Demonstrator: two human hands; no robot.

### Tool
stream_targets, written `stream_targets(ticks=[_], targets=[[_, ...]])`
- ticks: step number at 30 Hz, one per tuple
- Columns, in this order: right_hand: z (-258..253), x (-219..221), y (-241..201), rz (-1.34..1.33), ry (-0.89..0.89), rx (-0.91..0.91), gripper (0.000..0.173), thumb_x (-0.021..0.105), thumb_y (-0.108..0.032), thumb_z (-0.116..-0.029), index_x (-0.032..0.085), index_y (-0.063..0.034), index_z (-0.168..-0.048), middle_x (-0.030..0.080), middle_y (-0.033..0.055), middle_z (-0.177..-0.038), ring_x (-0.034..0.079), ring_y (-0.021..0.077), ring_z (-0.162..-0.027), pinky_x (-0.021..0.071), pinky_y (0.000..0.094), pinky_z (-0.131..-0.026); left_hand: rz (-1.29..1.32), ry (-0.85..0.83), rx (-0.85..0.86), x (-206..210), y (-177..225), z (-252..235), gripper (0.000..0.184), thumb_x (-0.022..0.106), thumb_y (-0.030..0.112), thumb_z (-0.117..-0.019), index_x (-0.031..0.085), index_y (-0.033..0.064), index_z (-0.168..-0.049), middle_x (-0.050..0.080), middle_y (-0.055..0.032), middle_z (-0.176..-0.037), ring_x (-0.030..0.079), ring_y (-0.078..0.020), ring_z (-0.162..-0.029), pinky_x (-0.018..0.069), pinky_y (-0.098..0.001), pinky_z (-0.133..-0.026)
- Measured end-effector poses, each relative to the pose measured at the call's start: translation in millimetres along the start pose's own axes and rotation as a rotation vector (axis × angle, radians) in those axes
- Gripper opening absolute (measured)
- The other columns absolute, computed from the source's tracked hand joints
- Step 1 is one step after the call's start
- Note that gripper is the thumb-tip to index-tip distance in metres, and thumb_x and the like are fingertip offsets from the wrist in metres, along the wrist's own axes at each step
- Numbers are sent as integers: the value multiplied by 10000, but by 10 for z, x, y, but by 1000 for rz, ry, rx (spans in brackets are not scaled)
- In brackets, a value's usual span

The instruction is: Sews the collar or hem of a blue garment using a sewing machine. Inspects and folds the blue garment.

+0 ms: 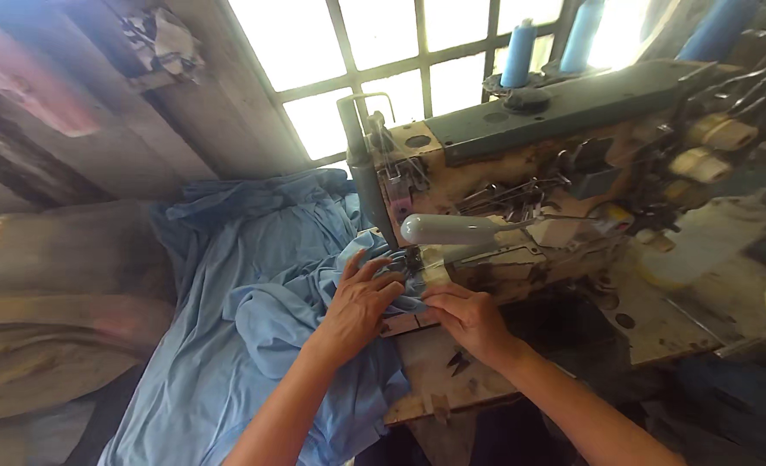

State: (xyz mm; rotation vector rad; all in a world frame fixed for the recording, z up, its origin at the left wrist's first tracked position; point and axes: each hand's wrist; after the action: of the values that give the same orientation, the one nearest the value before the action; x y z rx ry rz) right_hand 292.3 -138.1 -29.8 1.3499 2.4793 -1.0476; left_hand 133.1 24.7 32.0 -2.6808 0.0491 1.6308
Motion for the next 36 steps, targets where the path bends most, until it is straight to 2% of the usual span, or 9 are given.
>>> stream_targets(ticks=[2, 6, 12, 20, 24, 29, 33, 34, 36], targets=[[28, 2, 25, -55, -6, 5, 169, 630, -94, -984, 766, 5, -983, 752, 130, -1077, 732, 127, -891, 591, 214, -769, -4, 14, -40, -18, 53, 38, 239, 675, -4, -735, 711, 84, -954, 750, -49, -1102, 662, -317, -1170, 372, -634, -1095], [25, 20, 28, -16, 9, -16, 167, 633, -109, -987, 761, -4, -968, 755, 119, -1067, 729, 116, -888, 584, 202, -758, -47, 36, -101, 38, 77, 86, 420, 636, 41, -779, 740, 117, -1179, 742, -68, -1160, 667, -334, -1160, 381, -651, -1085], [-33, 50, -59, 166, 8, -4, 187, 592, -114, -1005, 756, -28, -973, 765, 108, -1093, 753, 167, -899, 591, 273, -680, -1, 35, -165, 89, 35, 68, 466, 573, -51, -780, 764, 133, -1163, 736, -55, -1209, 658, -333, -1189, 378, -666, -1074], [84, 28, -27, 89, -20, -3, 212, 587, -118, -1012, 757, -15, -1088, 745, 122, -1172, 744, 155, -985, 598, 248, -799, 75, 292, -217, 254, 3, 143, 229, 565, -54, -786, 740, 87, -828, 775, -33, -1086, 668, -297, -1170, 360, -567, -1116], [327, -57, -80, -48, 9, 12, 215, 600, -128, -1012, 729, 10, -1114, 718, 147, -1134, 711, 100, -798, 596, 203, -693, 52, 136, -274, 99, 64, 121, 243, 614, -52, -776, 734, 52, -961, 756, -78, -1104, 671, -331, -1155, 375, -624, -1096], [570, -493, -125, -79, 156, 147, 231, 625, -160, -1003, 718, 8, -1131, 698, 125, -1163, 683, 44, -747, 593, 187, -630, 253, -137, -362, -285, 139, 32, 367, 610, 324, -963, 740, 36, -1150, 682, -121, -1324, 491, -380, -1401, 199, -680, -1183], [408, -1195, -54, 195, 498, 101, 300, 605, -138, -1015, 631, 70, -1230, 645, 129, -1272, 663, 39, -1035, 577, 196, -810, 209, 87, -462, -248, 125, -233, 208, 577, 51, -992, 762, -15, -1061, 733, -171, -1160, 633, -354, -1226, 371, -610, -1124], [304, -1400, -25, 259, 595, 78, 347, 590, -116, -1018, 573, 142, -1249, 606, 183, -1314, 632, 64, -1134, 555, 204, -897, 209, 64, -507, -227, 118, -325, 195, 591, 24, -974, 753, -31, -1068, 729, -192, -1135, 654, -359, -1157, 442, -570, -1058], [47, -1819, 87, 296, 801, 119, 445, 519, -97, -1040, 430, 243, -1313, 528, 290, -1366, 583, 152, -1229, 502, 254, -1018, 209, -81, -608, -108, 85, -474, 222, 605, 88, -991, 709, -39, -1140, 693, -220, -1175, 638, -375, -1162, 462, -559, -1039]])
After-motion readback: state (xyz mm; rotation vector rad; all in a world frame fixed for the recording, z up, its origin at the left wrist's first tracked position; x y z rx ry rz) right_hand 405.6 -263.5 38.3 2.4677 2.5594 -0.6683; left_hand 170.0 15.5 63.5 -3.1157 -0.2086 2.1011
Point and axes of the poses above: each hand's wrist, its own z-axis away from the middle knuckle, its own x-axis out of the palm, y = z × x
